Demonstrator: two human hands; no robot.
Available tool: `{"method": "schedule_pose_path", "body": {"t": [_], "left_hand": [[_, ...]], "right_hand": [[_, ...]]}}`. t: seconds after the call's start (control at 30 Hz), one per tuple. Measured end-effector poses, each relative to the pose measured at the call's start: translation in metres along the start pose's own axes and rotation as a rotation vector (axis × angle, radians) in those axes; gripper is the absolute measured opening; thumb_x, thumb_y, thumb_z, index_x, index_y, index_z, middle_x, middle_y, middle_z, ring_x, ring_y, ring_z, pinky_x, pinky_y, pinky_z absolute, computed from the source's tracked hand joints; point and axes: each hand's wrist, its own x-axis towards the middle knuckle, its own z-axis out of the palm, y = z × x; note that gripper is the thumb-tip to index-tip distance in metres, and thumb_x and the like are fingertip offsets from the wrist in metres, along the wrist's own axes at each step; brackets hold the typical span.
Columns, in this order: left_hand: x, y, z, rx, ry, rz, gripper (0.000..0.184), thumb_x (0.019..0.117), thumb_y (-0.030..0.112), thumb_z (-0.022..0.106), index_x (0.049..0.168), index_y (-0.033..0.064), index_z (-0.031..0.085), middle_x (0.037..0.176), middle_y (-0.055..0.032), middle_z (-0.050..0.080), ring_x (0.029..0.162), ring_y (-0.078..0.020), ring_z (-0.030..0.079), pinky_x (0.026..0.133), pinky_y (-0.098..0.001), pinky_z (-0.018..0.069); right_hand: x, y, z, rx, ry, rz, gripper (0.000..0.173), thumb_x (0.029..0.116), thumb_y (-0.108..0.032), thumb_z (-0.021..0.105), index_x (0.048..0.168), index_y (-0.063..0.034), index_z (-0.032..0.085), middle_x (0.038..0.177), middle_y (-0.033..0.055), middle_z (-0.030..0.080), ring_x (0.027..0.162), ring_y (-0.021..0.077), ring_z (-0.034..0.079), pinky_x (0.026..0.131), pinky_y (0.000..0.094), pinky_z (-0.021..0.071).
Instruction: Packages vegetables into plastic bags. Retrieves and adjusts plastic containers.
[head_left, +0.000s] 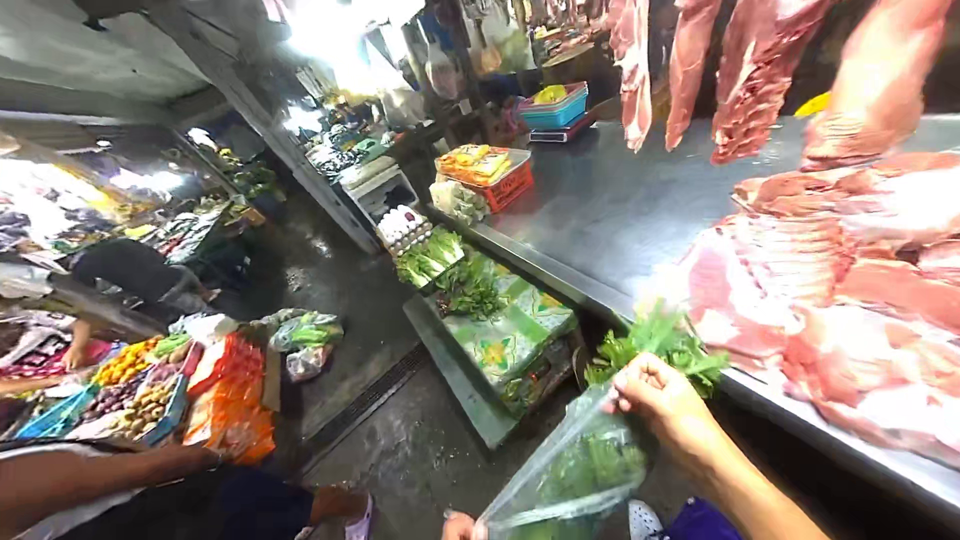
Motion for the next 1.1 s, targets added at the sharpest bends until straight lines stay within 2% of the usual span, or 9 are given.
{"method": "schedule_pose_path", "body": {"t": [0.13,0.3,0.43,0.63,0.73,0.83,0.93,1.0,1.1], "left_hand": [[0.126,0.021,0.05,-0.076,-0.149,-0.02,0.015,0.0977,0.011,0.056,0.087,0.0012,0.061,0.084,-0.002,0.06,0.077,-0.0015,0.058,0.07,-0.0178,0.0511],[0.28,0.009,0.152,-0.136,-0.405,0.01,0.021,0.1003,0.021,0.053,0.09,0.0052,0.063,0.074,0.0009,0.056,0.066,-0.0055,0.054,0.063,-0.024,0.0493],[0.392,-0.004,0.238,-0.173,-0.572,0.038,0.019,0.101,0.019,0.053,0.093,0.0051,0.063,0.075,-0.0011,0.054,0.066,-0.0104,0.053,0.063,-0.0286,0.049],[0.534,-0.008,0.348,-0.223,-0.792,-0.033,0.022,0.1043,0.021,0.051,0.099,0.0014,0.061,0.079,-0.0065,0.056,0.071,-0.0172,0.056,0.069,-0.0376,0.051],[0.586,-0.02,0.402,-0.213,-0.892,-0.081,0.024,0.1059,0.019,0.05,0.106,-0.0024,0.06,0.085,-0.01,0.058,0.076,-0.0194,0.058,0.073,-0.039,0.0514],[0.622,-0.047,0.448,-0.162,-0.935,-0.089,0.026,0.1059,0.019,0.05,0.111,-0.0044,0.059,0.091,-0.0141,0.06,0.082,-0.0235,0.06,0.078,-0.0418,0.0518],[0.646,-0.073,0.475,-0.149,-0.93,-0.146,0.027,0.1055,0.018,0.051,0.113,-0.007,0.059,0.097,-0.0184,0.062,0.089,-0.0272,0.062,0.085,-0.0449,0.0521],[0.658,-0.092,0.482,-0.128,-0.927,-0.197,0.026,0.1053,0.019,0.052,0.112,-0.0055,0.06,0.095,-0.0168,0.061,0.088,-0.0259,0.061,0.084,-0.0437,0.0516],[0.663,-0.113,0.483,-0.13,-0.902,-0.252,0.025,0.1045,0.021,0.055,0.111,-0.0031,0.06,0.094,-0.0141,0.061,0.085,-0.0226,0.06,0.082,-0.0407,0.0511]], "right_hand": [[0.136,-0.016,-0.018,-0.021,0.093,-0.066,0.007,0.0942,-0.004,0.059,0.096,-0.0044,0.052,0.073,0.0057,0.068,0.062,0.0175,0.068,0.065,0.0351,0.0614],[0.293,-0.014,-0.065,-0.106,0.351,-0.037,0.008,0.0985,-0.003,0.059,0.102,0.0007,0.052,0.075,0.0072,0.064,0.061,0.0166,0.065,0.065,0.0341,0.0612],[0.403,-0.019,-0.102,-0.111,0.511,-0.057,0.011,0.0991,-0.002,0.06,0.104,0.0023,0.052,0.079,0.0103,0.065,0.063,0.0184,0.066,0.066,0.0358,0.0619],[0.551,-0.043,-0.129,-0.335,0.642,-0.11,0.018,0.0992,-0.006,0.063,0.111,0.0052,0.054,0.086,0.0132,0.065,0.069,0.0183,0.067,0.069,0.035,0.0609],[0.58,-0.035,-0.151,-0.642,0.659,-0.051,0.031,0.1012,-0.015,0.063,0.125,0.0044,0.058,0.109,0.0202,0.066,0.086,0.0259,0.068,0.079,0.0434,0.0585],[0.57,0.0,-0.149,-0.917,0.592,0.015,0.041,0.0986,-0.012,0.06,0.136,0.0031,0.057,0.134,0.0264,0.058,0.111,0.0352,0.065,0.094,0.0507,0.056],[0.547,0.056,-0.116,-0.976,0.396,0.092,0.032,0.0994,-0.008,0.058,0.129,0.0029,0.063,0.134,0.0247,0.059,0.107,0.0302,0.066,0.092,0.0428,0.0563],[0.544,0.101,-0.099,-1.014,0.297,0.075,0.032,0.0977,-0.012,0.063,0.127,-0.0003,0.067,0.133,0.0233,0.059,0.106,0.0276,0.066,0.09,0.0384,0.0584],[0.56,0.137,-0.079,-1.234,0.213,0.08,0.051,0.0913,-0.031,0.074,0.136,-0.0081,0.065,0.133,0.0231,0.058,0.118,0.0349,0.06,0.101,0.0481,0.0518]]}}
